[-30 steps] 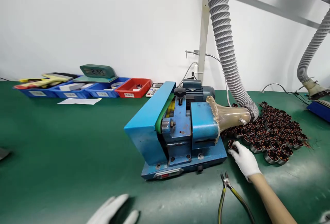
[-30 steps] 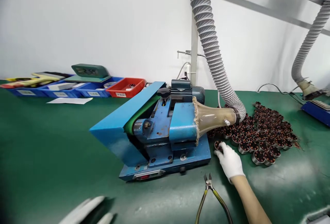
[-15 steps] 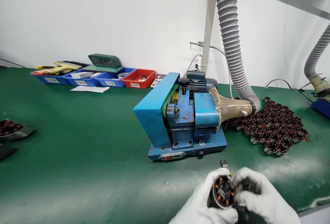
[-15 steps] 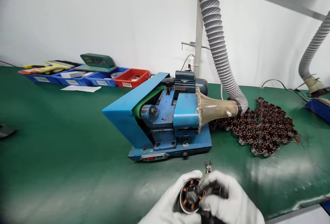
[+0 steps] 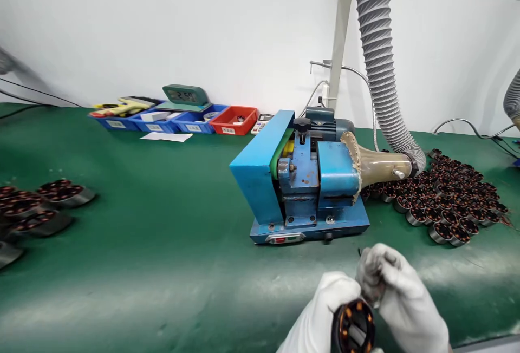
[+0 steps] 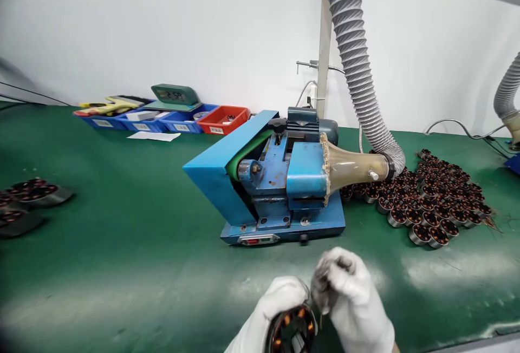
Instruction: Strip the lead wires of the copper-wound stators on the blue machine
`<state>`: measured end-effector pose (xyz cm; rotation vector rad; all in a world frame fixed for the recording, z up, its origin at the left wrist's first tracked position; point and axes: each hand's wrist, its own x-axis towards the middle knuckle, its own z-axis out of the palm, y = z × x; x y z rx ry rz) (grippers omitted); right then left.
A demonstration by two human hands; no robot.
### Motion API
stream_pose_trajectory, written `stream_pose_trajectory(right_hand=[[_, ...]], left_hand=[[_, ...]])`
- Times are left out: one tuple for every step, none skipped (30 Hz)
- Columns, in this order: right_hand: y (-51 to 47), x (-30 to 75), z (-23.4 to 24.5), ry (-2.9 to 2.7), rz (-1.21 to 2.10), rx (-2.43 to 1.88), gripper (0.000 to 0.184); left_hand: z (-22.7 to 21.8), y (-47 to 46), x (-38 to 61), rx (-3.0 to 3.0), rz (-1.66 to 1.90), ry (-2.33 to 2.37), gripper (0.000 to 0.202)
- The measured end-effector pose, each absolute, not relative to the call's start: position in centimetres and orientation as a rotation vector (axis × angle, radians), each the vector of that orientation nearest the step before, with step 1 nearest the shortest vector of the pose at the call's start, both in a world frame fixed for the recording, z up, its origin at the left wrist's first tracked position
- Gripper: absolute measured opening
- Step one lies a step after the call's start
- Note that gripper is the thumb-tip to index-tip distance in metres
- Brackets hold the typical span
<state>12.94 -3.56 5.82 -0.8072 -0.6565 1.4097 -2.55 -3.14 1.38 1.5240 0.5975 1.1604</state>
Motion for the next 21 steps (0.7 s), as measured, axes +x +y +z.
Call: stream_pose_trajectory(right_hand=[[-3.4, 13.2, 6.1, -0.549, 1.406, -0.776, 0.019], [-3.4, 13.4, 6.3, -0.481, 1.382, -0.769, 0.018], [-3.4, 13.5, 6.4, -0.459, 1.356, -0.79, 0.017], [-3.6, 13.4, 6.4, -0.483, 1.353, -0.834, 0.017], [-3.8, 13.1, 6.3, -0.541, 1.367, -0.892, 0.019], [-4.0, 12.7, 6.2, -0.621, 1.378, -0.953, 0.024], [-4.1, 12.1, 6.1, -0.708, 1.368, -1.008, 0.027], [-4.2, 11.5, 5.9, -0.785, 1.328, -1.043, 0.026], [-4.2, 11.0, 5.9, -0.834, 1.271, -1.057, 0.022], [-4.0, 10.6, 5.9, -0.844, 1.229, -1.054, 0.017], [-3.7, 10.5, 6.0, -0.816, 1.231, -1.04, 0.013], [-3.2, 10.5, 6.1, -0.754, 1.274, -1.014, 0.013], [-2.6, 10.9, 6.3, -0.663, 1.328, -0.976, 0.015], [-2.1, 11.4, 6.4, -0.556, 1.355, -0.932, 0.017], [-1.5, 12.0, 6.4, -0.456, 1.337, -0.888, 0.018], [-1.1, 12.7, 6.3, -0.379, 1.271, -0.851, 0.018], [-0.8, 13.2, 6.0, -0.333, 1.181, -0.834, 0.017], [-0.7, 13.4, 5.5, -0.331, 1.102, -0.84, 0.015], [-0.8, 13.4, 5.0, -0.382, 1.067, -0.87, 0.015], [-1.0, 13.2, 4.3, -0.471, 1.07, -0.9, 0.018], [-1.3, 12.7, 3.7, -0.572, 1.098, -0.932, 0.022]], left_hand=[[0.9, -2.9, -2.6, 1.64, 1.223, 0.556, 0.025], [0.6, -2.8, -2.6, 1.729, 1.276, 0.515, 0.025], [0.5, -2.7, -2.8, 1.774, 1.311, 0.497, 0.031], [0.7, -2.7, -2.9, 1.791, 1.337, 0.511, 0.041], [1.0, -2.8, -3.0, 1.795, 1.356, 0.554, 0.054], [1.6, -2.9, -3.1, 1.796, 1.363, 0.614, 0.063], [2.2, -3.1, -3.1, 1.786, 1.356, 0.673, 0.067], [2.8, -3.3, -2.9, 1.766, 1.339, 0.722, 0.067], [3.3, -3.4, -2.8, 1.758, 1.325, 0.726, 0.066], [3.7, -3.4, -2.6, 1.75, 1.317, 0.719, 0.064], [4.0, -3.5, -2.4, 1.74, 1.315, 0.711, 0.062], [4.1, -3.4, -2.2, 1.729, 1.318, 0.704, 0.06], [4.1, -3.4, -2.1, 1.719, 1.324, 0.691, 0.06], [4.0, -3.3, -2.1, 1.71, 1.332, 0.67, 0.061], [3.9, -3.2, -2.1, 1.702, 1.347, 0.652, 0.061], [3.9, -3.1, -2.0, 1.694, 1.369, 0.645, 0.062], [3.8, -3.0, -2.0, 1.686, 1.395, 0.66, 0.063], [3.7, -2.9, -1.9, 1.666, 1.418, 0.708, 0.063], [3.7, -2.8, -1.7, 1.635, 1.436, 0.777, 0.063], [3.6, -2.6, -1.5, 1.599, 1.448, 0.848, 0.062], [3.4, -2.4, -1.1, 1.567, 1.449, 0.905, 0.06]])
